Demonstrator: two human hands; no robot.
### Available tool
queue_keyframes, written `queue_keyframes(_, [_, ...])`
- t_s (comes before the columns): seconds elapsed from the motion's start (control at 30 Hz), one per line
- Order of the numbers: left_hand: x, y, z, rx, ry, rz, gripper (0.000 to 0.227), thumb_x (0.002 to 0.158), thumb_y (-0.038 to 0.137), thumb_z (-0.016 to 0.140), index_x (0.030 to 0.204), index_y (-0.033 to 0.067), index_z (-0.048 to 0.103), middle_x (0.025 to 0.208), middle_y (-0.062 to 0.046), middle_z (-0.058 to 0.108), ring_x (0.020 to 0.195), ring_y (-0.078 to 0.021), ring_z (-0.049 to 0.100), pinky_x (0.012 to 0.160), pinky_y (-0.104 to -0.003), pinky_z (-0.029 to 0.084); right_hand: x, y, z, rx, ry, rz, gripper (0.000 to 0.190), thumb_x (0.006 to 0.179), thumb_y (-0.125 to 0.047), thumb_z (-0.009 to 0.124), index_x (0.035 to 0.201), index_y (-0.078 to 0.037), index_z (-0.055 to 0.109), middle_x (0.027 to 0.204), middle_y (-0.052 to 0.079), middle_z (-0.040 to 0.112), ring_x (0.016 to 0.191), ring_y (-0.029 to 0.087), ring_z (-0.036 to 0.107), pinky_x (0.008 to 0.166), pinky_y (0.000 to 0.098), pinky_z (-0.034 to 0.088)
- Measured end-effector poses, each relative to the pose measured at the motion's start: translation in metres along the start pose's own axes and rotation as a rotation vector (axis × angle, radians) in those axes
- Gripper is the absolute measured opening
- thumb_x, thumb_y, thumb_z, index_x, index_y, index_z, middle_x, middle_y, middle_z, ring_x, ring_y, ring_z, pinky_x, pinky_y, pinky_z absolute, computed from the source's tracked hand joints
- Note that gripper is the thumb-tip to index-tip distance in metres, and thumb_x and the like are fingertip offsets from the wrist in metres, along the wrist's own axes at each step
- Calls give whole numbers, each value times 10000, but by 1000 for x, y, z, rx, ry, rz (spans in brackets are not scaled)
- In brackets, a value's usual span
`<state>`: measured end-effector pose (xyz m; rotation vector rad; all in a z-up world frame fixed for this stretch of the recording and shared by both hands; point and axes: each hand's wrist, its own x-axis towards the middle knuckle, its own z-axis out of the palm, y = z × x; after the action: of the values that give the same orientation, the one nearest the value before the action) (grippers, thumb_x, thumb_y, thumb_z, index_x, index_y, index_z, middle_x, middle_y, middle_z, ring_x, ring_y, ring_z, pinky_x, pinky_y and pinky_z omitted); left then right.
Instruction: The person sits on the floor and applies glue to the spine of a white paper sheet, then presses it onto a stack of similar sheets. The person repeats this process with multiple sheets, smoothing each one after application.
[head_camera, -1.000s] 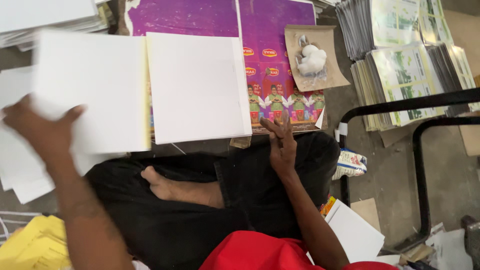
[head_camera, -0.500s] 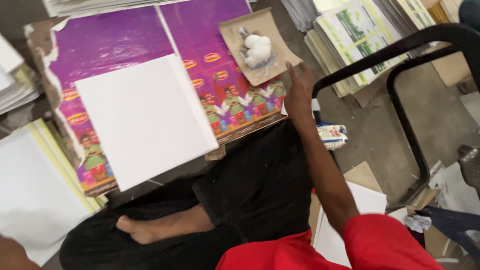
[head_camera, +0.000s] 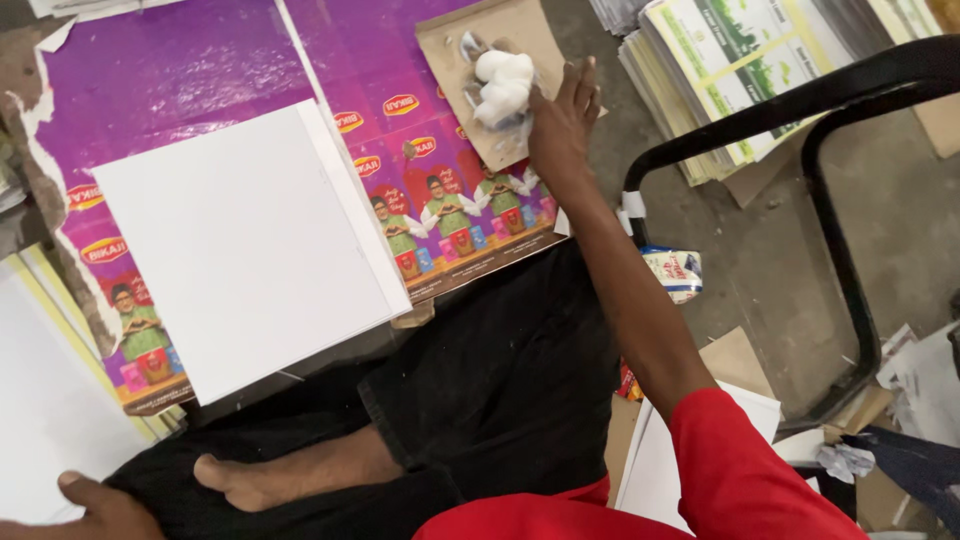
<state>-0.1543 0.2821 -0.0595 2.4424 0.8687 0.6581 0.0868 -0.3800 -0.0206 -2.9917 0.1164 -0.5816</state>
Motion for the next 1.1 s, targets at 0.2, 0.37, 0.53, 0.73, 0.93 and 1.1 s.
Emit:
queue_keyframes(0.2, [-38, 62, -32, -77, 62, 114, 537, 1056, 145, 656, 1489, -77, 428, 1351, -287, 530, 1185, -409, 581, 1014, -466, 479, -14, -5, -26, -51, 56, -56, 254, 883, 21, 637, 1076, -101, 750, 1562, 260, 451, 1564, 466, 115, 1222, 637, 78])
queue_keyframes(0.37, [-70, 107, -81, -117, 132, 270, 502, 1090, 75, 622, 1517, -64, 398, 1372, -265, 510, 1206, -383, 573, 1037, -440, 477, -45, -10, -79, 238, 142, -11, 449, 768, 104, 628, 1190, -25, 711, 1451, 236, 573, 1493, 482, 292, 1211, 626, 141])
queue_keyframes(0.53, [-93, 138, -84, -390, -125, -245, 488, 1054, 90, 641, 1508, 5, 485, 1241, -116, 649, 1115, -209, 637, 995, -335, 510, -112, -82, -96, 595, 43, 90, 546, 881, 41, 663, 1414, 24, 546, 1317, 261, 638, 1263, 411, 603, 1044, 450, 479])
queue_keyframes(0.73, [-106, 137, -36, -1007, -148, -607, 425, 987, 81, 568, 1382, -53, 486, 1127, -72, 580, 986, -165, 546, 848, -276, 465, -139, -207, -126, 805, -141, -297, 496, 923, -17, 688, 1397, -25, 541, 1249, 159, 719, 1259, 324, 629, 1146, 462, 389])
queue_keyframes(0.93, [-107, 112, 14, -1302, -86, -731, 412, 980, 92, 596, 1339, -83, 495, 1079, -70, 595, 979, -138, 590, 878, -256, 503, -107, -255, -125, 642, -305, -464, 538, 967, -23, 617, 1479, -49, 453, 1074, 84, 753, 1107, 256, 672, 1174, 447, 377])
queue_keyframes(1.1, [-117, 82, 52, -1208, -190, -702, 502, 951, 102, 591, 1402, -25, 411, 1166, -85, 573, 1049, -168, 580, 954, -325, 516, -104, -256, -94, 559, -289, -493, 589, 963, -25, 586, 1518, -1, 388, 1041, 112, 737, 1090, 296, 672, 1194, 456, 362])
